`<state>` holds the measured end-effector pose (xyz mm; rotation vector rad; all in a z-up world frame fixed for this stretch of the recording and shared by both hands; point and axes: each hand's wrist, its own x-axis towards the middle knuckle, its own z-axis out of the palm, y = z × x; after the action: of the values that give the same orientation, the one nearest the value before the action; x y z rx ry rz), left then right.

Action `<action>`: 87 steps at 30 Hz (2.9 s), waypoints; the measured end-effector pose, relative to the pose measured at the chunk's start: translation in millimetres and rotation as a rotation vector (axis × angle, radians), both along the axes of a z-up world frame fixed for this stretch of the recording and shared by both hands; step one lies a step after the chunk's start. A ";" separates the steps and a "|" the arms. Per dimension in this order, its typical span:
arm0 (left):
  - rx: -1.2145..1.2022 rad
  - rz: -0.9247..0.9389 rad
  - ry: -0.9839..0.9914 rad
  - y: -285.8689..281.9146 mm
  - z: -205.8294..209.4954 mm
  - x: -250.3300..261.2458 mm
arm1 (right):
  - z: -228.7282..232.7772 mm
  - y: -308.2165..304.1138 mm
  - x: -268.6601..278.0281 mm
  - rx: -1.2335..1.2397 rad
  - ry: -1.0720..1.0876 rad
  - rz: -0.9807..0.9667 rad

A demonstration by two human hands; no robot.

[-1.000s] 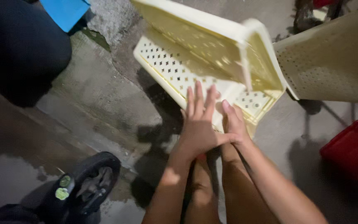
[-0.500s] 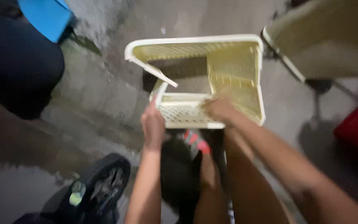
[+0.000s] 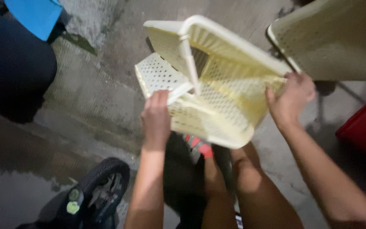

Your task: The person assembles a collapsible plastic basket by unfolding its sides and securing the corners. They then pick up a second similar basket and place it next to the first one.

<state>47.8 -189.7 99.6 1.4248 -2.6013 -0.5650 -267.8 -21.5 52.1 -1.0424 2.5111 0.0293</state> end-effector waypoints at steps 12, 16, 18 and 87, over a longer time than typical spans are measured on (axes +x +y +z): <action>0.321 0.208 -0.665 -101.0 -27.1 -32.7 | -90.8 -8.8 88.5 -0.425 -0.332 -0.422; 0.036 0.370 -0.356 -108.0 -69.4 7.0 | -76.6 -43.8 53.8 -0.331 -0.306 -0.388; -0.033 0.372 -0.257 -103.7 -82.1 21.9 | -70.9 -53.3 22.2 -0.185 -0.356 -0.421; 0.473 0.508 0.086 -52.5 -96.9 -4.1 | -86.5 -112.8 70.8 0.628 -0.201 0.443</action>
<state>43.7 -242.2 2.7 2.0417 -1.9872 -1.1689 -197.0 -134.2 -34.4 -1.2109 1.8469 0.7464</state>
